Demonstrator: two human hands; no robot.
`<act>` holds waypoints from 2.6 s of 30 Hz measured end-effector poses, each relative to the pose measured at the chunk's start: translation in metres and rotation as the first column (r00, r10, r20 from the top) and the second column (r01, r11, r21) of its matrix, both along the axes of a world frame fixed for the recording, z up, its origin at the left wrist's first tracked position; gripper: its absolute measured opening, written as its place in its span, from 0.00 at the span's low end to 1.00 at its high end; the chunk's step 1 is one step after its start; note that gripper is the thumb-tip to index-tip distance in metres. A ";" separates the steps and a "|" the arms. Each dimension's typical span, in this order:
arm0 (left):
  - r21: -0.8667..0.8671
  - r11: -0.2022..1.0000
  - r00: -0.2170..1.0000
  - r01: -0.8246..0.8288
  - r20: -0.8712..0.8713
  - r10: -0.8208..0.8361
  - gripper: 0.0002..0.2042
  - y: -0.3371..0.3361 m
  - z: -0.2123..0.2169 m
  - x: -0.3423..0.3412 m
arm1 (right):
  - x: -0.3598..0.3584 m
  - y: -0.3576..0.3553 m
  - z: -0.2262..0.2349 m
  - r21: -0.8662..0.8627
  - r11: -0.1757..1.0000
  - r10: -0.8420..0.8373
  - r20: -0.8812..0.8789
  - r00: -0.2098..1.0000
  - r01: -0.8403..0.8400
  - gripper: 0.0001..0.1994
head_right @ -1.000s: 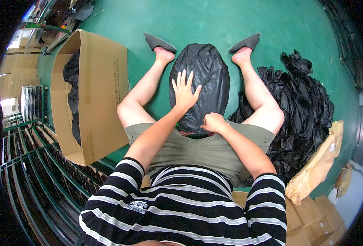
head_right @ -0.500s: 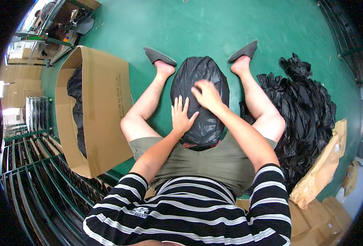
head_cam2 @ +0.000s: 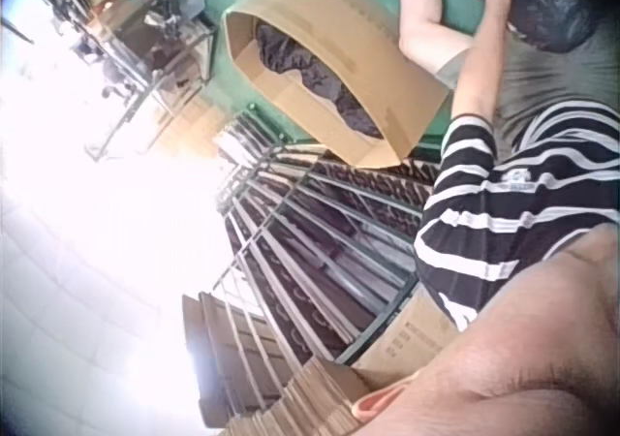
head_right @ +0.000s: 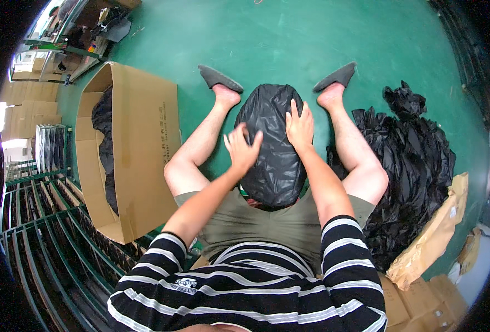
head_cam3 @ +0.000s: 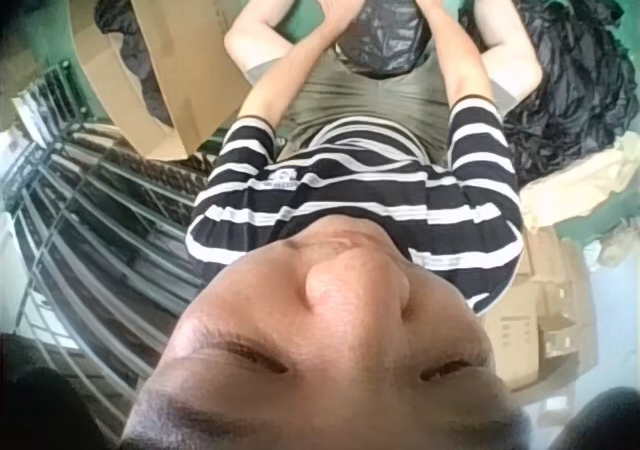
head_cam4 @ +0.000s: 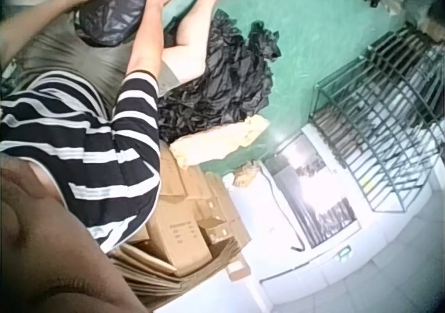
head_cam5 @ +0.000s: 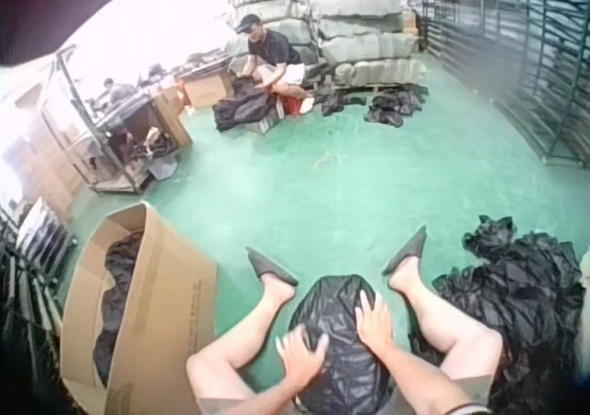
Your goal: Inspecting and organizing black fabric covers in a warehouse.
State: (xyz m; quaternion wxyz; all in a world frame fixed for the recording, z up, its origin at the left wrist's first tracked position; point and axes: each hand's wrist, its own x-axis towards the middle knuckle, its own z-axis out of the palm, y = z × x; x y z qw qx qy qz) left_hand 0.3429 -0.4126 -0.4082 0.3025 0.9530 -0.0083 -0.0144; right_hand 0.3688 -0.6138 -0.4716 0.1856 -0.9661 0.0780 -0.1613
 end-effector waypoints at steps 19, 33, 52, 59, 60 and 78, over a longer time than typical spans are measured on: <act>-0.240 0.967 0.983 -0.086 -0.178 0.044 0.24 0.006 -0.056 0.098 | -0.007 -0.007 -0.005 0.521 0.783 -0.224 -0.273 0.935 0.340 0.26; -0.328 0.941 0.974 -0.081 -0.227 0.005 0.24 0.012 -0.061 0.100 | -0.011 -0.012 -0.008 0.617 0.688 -0.218 -0.326 0.920 0.382 0.27; -0.284 0.938 0.979 -0.201 -0.019 0.204 0.35 0.023 -0.054 0.002 | -0.069 -0.006 -0.012 0.592 0.565 -0.376 -0.435 0.818 0.574 0.46; -0.310 0.883 0.935 -0.352 -0.157 0.317 0.33 0.057 -0.073 -0.060 | -0.120 -0.013 -0.051 0.526 0.498 -0.379 -0.583 0.719 0.689 0.45; -0.299 0.881 0.927 -0.367 -0.194 0.320 0.33 0.057 -0.074 -0.063 | -0.120 -0.019 -0.052 0.513 0.491 -0.334 -0.636 0.696 0.704 0.45; -0.313 0.715 0.741 -0.626 -0.524 0.419 0.52 0.064 -0.068 -0.064 | -0.130 -0.016 -0.052 0.667 0.174 -0.401 -0.624 0.670 0.725 0.38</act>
